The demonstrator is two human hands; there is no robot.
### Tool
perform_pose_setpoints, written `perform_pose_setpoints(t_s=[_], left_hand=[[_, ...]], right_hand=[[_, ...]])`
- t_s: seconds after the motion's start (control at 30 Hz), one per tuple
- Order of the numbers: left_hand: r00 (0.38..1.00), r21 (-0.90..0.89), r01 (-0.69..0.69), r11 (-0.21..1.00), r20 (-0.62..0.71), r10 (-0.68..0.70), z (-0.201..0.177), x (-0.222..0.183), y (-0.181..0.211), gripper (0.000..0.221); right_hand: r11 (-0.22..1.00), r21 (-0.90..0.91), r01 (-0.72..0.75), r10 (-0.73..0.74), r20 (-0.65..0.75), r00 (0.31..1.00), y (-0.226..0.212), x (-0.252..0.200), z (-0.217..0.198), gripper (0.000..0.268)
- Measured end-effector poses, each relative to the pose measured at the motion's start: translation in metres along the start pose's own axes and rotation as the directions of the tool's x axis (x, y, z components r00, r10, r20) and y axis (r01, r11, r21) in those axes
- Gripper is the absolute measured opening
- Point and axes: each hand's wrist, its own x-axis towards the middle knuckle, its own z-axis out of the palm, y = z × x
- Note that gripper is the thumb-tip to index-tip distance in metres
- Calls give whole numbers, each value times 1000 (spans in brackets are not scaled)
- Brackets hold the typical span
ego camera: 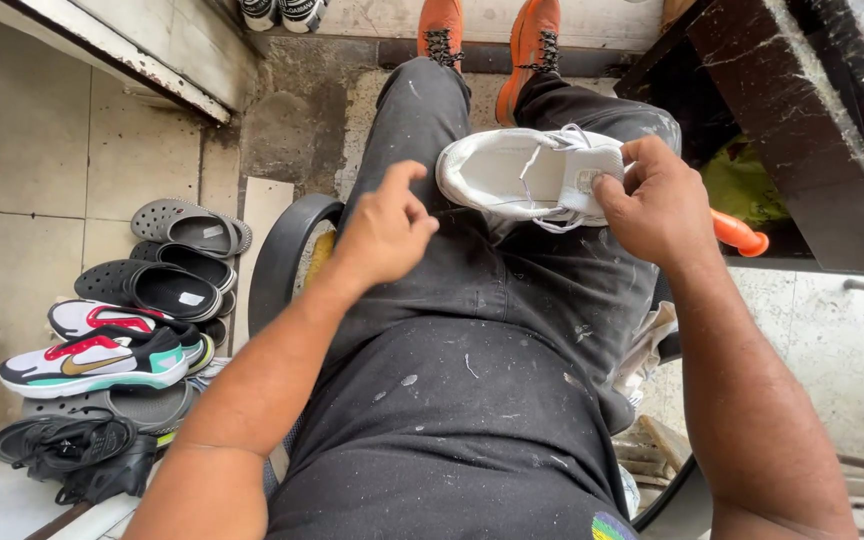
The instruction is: Repairing a white sneaker by hand-stitching the sole or upper using an awl and thread
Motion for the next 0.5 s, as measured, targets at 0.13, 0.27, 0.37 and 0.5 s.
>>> perform_pose_setpoints(t_s=[0.13,0.27,0.37,0.5], left_hand=[[984,-37,-90,995,-158,83,-54,16,35,49],[981,10,-72,997,-179,73,-88,33,66,37],[981,-164,-84,983,-184,53,-91,51,62,32],[997,-753,47,656,73,13,-83,62,49,32]], right_hand=[[1000,-22,-18,19,24,1000,-9,-4,-5,29],[997,12,-73,72,84,994,-29,-11,-15,20],[997,21,-79,77,92,993,-29,-13,-14,20],[998,23,-59,57,91,994,-30,-13,-15,21]])
